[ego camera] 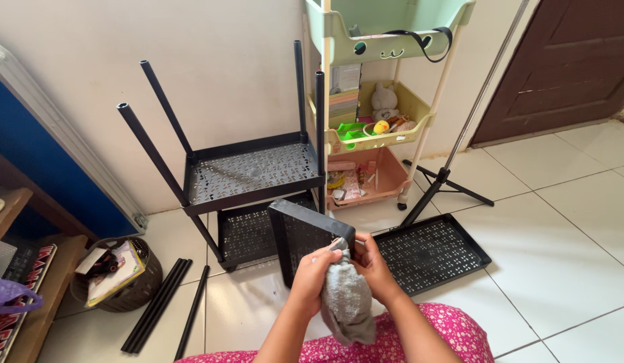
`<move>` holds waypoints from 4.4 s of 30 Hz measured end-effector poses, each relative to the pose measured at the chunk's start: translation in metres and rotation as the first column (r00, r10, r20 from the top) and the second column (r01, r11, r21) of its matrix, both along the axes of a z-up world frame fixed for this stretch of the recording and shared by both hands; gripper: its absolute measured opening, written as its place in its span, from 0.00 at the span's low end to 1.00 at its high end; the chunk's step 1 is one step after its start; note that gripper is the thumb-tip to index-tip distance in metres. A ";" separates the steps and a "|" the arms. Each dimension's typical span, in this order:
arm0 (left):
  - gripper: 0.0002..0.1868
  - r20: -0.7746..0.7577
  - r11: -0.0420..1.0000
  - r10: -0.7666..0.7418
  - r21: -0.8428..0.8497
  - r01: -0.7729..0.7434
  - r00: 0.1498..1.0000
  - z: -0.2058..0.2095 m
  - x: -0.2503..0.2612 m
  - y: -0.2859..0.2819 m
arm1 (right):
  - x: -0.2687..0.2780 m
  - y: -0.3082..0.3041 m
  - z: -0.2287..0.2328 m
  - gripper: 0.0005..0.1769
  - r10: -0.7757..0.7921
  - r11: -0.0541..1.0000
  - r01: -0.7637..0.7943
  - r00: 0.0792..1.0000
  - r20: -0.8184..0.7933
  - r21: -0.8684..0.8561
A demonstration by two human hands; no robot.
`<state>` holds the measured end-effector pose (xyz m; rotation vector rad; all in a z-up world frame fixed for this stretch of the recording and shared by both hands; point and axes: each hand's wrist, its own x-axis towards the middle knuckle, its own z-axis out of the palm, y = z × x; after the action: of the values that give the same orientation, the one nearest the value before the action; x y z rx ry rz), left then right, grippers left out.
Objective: The person wipes a black perforated shelf tray with a cloth, then places it onto the vertical frame of a three-tier shelf. The person adjusts the tray to ensure it is seated correctly on the frame.
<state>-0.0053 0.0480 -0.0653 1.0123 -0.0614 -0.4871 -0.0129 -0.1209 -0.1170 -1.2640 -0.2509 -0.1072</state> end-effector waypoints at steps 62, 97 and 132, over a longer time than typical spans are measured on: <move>0.23 0.625 0.416 0.248 0.621 -0.664 0.740 -0.033 0.079 0.051 | 0.010 -0.016 0.013 0.33 -0.323 0.916 0.369 0.912 0.254 -0.160; 0.18 0.752 -0.242 -0.612 0.117 -0.963 0.245 0.021 0.060 0.070 | 0.017 -0.019 0.009 0.33 -0.127 0.981 0.135 0.990 0.063 -0.141; 0.03 0.832 0.173 -0.523 0.317 -0.932 0.186 0.076 0.059 0.091 | 0.005 -0.004 0.015 0.42 -0.325 0.889 0.360 0.932 0.163 -0.284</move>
<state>0.0540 0.1385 0.0104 2.5529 -0.8037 0.9889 -0.0082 -0.1249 -0.1019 -1.6111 -0.1390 -0.4598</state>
